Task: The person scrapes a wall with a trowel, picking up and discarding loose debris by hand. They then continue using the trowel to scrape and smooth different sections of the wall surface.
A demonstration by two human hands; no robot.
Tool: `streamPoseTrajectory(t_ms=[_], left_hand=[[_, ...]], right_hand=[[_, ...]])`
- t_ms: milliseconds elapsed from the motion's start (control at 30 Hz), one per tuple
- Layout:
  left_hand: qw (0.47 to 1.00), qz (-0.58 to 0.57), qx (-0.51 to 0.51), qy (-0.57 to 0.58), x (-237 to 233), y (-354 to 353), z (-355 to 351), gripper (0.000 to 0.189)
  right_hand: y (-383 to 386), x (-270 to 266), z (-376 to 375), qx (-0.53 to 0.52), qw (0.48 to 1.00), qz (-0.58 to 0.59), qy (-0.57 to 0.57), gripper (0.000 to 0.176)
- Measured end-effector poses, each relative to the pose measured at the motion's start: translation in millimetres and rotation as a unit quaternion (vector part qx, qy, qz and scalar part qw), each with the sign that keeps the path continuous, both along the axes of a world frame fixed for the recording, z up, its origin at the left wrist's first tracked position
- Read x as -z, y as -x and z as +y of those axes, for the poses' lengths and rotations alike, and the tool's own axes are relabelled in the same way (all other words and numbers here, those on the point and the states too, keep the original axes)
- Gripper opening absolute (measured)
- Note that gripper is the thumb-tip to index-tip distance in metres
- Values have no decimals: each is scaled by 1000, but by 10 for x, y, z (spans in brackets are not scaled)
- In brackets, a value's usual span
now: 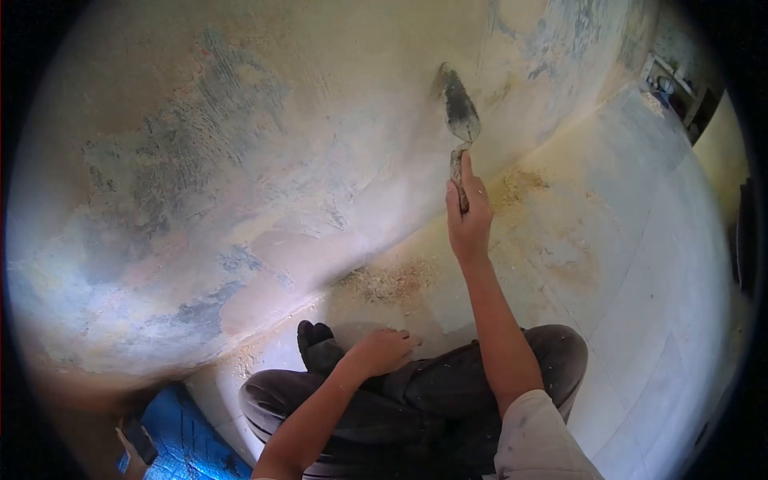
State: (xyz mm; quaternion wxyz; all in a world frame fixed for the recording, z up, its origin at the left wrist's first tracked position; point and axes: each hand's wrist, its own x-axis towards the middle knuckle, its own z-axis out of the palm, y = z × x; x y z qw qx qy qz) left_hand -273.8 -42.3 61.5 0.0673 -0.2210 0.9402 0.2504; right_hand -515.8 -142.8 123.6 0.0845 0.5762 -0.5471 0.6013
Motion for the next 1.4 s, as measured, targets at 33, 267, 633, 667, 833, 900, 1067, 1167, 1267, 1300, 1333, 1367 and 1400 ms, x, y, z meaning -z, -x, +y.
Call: streamPoseTrajectory(t_ms=[33,267,633,667,833,900,1067,1167,1267,1300,1333,1367,1400], left_hand=[[1000,0,3,2,8,-5,0,35],[1000,-26,-5,4,-3,-12,-44,32],[999,-47,-4,-17,-36,14,-48,34],[999,-38,-1,-10,-27,7,-54,34],[1000,-23,-5,-8,-17,9,-37,34],[1000,-28,0,-8,-21,1,-20,34],[999,-39,-3,-5,-20,11,-72,34],[999,-39,2,-5,0,6,-34,34],[999,-36,5,-14,-32,13,-7,34],[999,-34,-4,-19,-53,12,-23,34],[999,-35,-4,-16,-43,5,-37,34],[1000,-22,-3,-9,-5,-11,-44,34],[1000,-11,-3,-5,26,-35,-39,34]], right_hand=[[22,-25,-3,0,1000,7,13,54],[-24,464,59,-12,999,-30,-35,56],[-18,512,36,-13,998,-29,-50,53],[0,566,35,-14,998,-31,-52,53],[26,174,-22,-12,1000,-18,1,57],[54,411,7,-6,1000,-12,-24,56],[40,523,9,-27,997,-35,-58,51],[27,271,-12,-23,999,-16,-25,55],[65,377,13,-25,998,-26,-42,54],[77,584,-2,-21,998,-29,-54,54],[55,625,0,-20,997,-32,-68,54],[71,664,-22,-20,997,-34,-67,54],[65,597,-27,-18,998,-31,-51,53]])
